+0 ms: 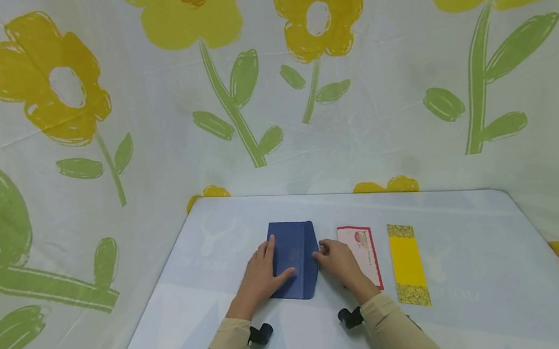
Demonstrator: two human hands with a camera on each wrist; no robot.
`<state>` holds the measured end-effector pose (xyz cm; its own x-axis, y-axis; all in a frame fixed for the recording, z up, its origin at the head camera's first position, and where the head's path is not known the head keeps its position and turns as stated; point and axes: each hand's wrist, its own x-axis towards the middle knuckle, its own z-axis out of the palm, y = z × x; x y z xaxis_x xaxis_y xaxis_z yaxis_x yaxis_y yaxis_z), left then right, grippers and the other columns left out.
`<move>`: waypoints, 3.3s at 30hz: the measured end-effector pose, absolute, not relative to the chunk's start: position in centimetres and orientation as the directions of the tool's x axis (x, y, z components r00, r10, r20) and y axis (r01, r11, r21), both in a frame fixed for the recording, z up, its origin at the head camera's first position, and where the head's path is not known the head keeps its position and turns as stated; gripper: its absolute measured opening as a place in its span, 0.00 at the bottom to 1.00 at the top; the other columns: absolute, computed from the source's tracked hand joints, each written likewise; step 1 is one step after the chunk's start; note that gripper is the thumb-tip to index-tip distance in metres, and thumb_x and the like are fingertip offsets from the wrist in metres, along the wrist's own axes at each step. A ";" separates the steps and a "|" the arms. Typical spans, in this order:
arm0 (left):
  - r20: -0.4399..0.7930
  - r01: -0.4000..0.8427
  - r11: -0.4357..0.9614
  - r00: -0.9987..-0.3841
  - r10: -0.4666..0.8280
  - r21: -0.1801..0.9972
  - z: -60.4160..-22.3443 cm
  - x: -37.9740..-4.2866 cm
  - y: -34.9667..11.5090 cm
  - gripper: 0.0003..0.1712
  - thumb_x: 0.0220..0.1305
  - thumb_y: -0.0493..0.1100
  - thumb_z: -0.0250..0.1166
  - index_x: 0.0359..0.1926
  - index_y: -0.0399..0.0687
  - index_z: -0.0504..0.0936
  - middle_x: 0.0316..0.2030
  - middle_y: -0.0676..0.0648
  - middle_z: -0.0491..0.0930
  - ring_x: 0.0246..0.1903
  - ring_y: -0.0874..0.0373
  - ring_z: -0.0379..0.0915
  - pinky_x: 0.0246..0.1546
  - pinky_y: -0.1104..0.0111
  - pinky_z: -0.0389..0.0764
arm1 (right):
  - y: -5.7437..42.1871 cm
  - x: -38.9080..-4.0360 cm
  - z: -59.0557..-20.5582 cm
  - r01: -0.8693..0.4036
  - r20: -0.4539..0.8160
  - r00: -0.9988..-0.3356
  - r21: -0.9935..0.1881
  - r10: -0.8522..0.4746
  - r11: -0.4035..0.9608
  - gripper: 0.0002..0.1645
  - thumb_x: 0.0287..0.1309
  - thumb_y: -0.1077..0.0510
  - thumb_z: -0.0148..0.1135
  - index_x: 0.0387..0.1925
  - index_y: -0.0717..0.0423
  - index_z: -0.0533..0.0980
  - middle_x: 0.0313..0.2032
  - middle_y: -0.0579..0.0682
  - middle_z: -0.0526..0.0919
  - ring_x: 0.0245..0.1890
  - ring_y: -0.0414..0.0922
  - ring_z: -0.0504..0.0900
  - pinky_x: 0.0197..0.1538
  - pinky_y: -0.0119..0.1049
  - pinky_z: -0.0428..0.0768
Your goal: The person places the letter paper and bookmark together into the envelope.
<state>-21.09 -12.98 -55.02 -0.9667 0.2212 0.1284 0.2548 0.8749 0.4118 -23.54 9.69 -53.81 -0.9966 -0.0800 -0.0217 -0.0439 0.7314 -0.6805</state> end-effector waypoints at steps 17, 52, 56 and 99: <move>0.119 0.248 0.872 -0.969 0.218 0.422 -55.2 -20.9 -13.0 0.61 0.63 0.70 0.65 0.81 0.42 0.48 0.73 0.33 0.60 0.69 0.37 0.62 0.68 0.45 0.66 | 9.5 -23.3 -53.6 -0.019 -0.031 -0.997 -0.811 -0.076 0.585 0.25 0.63 0.57 0.69 0.60 0.59 0.77 0.36 0.50 0.87 0.32 0.42 0.81 0.35 0.37 0.79; 0.080 0.243 0.869 -0.970 0.231 0.431 -55.0 -21.0 -12.3 0.63 0.64 0.73 0.62 0.81 0.40 0.43 0.79 0.35 0.48 0.77 0.40 0.47 0.74 0.47 0.54 | 9.6 -22.8 -54.2 -0.005 -0.011 -0.999 -0.925 -0.041 0.380 0.29 0.66 0.65 0.64 0.68 0.58 0.73 0.38 0.54 0.84 0.27 0.41 0.82 0.32 0.34 0.82; 0.076 0.248 0.868 -0.968 0.239 0.431 -54.9 -21.2 -12.0 0.64 0.63 0.74 0.62 0.81 0.39 0.44 0.79 0.35 0.47 0.77 0.40 0.45 0.74 0.47 0.54 | 9.6 -22.8 -54.2 0.005 -0.022 -0.999 -0.926 -0.040 0.377 0.29 0.66 0.65 0.64 0.68 0.57 0.73 0.38 0.54 0.85 0.27 0.41 0.82 0.32 0.34 0.82; 0.072 0.403 0.825 -0.910 0.409 0.396 -54.3 -21.4 -11.8 0.43 0.67 0.62 0.62 0.79 0.65 0.58 0.80 0.39 0.46 0.77 0.35 0.43 0.72 0.38 0.51 | 9.3 -22.4 -53.5 -0.026 -0.007 -0.996 -0.929 -0.088 0.369 0.29 0.67 0.67 0.62 0.69 0.59 0.72 0.37 0.54 0.83 0.27 0.44 0.83 0.34 0.37 0.84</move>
